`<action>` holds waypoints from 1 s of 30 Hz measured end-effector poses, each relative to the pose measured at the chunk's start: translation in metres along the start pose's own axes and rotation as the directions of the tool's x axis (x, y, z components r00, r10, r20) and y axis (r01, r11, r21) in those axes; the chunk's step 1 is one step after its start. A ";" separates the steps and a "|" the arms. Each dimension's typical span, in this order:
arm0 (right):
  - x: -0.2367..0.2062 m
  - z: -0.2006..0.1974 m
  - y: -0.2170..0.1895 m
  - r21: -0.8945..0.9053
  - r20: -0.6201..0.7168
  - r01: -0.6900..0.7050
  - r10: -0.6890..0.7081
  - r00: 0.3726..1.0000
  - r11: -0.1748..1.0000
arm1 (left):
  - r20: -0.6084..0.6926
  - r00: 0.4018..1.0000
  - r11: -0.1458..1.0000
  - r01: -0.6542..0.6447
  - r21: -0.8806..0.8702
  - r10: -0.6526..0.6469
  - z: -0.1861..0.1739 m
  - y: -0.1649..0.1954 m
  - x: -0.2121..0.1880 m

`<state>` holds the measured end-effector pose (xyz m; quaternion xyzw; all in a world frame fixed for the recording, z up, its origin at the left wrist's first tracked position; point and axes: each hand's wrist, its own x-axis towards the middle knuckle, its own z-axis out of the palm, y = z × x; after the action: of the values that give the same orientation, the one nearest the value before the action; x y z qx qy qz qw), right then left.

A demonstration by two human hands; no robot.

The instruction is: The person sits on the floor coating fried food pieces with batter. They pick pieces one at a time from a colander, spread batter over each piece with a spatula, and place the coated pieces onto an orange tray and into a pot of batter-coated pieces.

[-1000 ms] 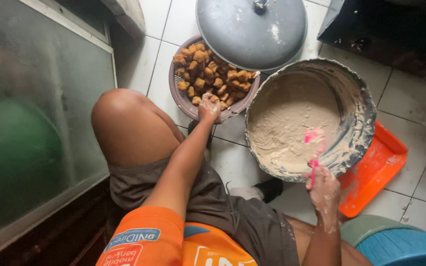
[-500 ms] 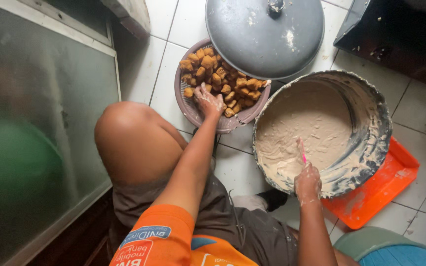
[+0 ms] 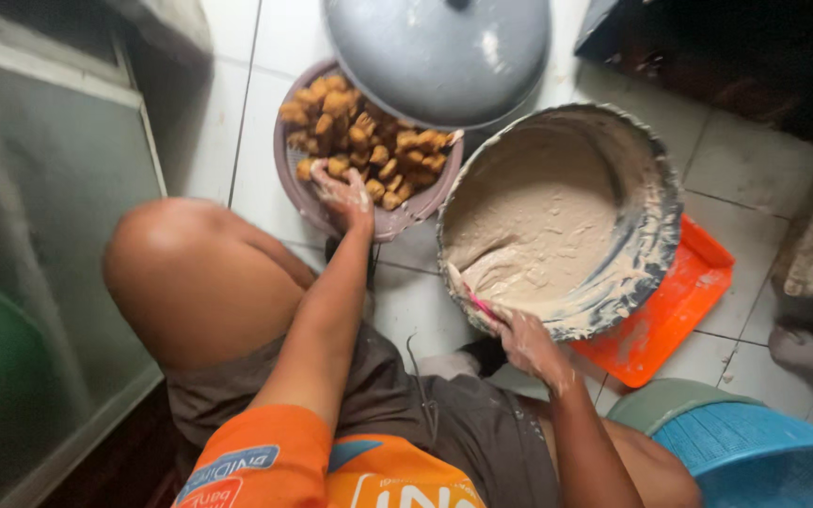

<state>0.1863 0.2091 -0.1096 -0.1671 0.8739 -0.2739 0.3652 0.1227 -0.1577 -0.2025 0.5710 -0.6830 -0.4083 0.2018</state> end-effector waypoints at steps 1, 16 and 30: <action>-0.011 0.000 -0.007 0.042 -0.006 -0.054 0.055 0.998 0.998 | -0.024 0.990 0.987 -0.143 -0.072 0.141 -0.001 0.005 -0.006; -0.047 -0.043 -0.049 0.957 -0.284 0.223 0.464 0.839 0.183 | 0.907 0.192 0.869 0.266 -0.417 0.376 -0.050 0.045 -0.261; -0.071 -0.045 -0.058 0.932 -0.353 0.264 0.444 0.824 0.250 | 0.956 0.283 0.920 0.351 -0.174 0.073 -0.098 0.080 -0.300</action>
<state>0.2072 0.2139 -0.0093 0.2330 0.5919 -0.7601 0.1331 0.2263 0.0946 -0.0249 0.2288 -0.5288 -0.7970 -0.1809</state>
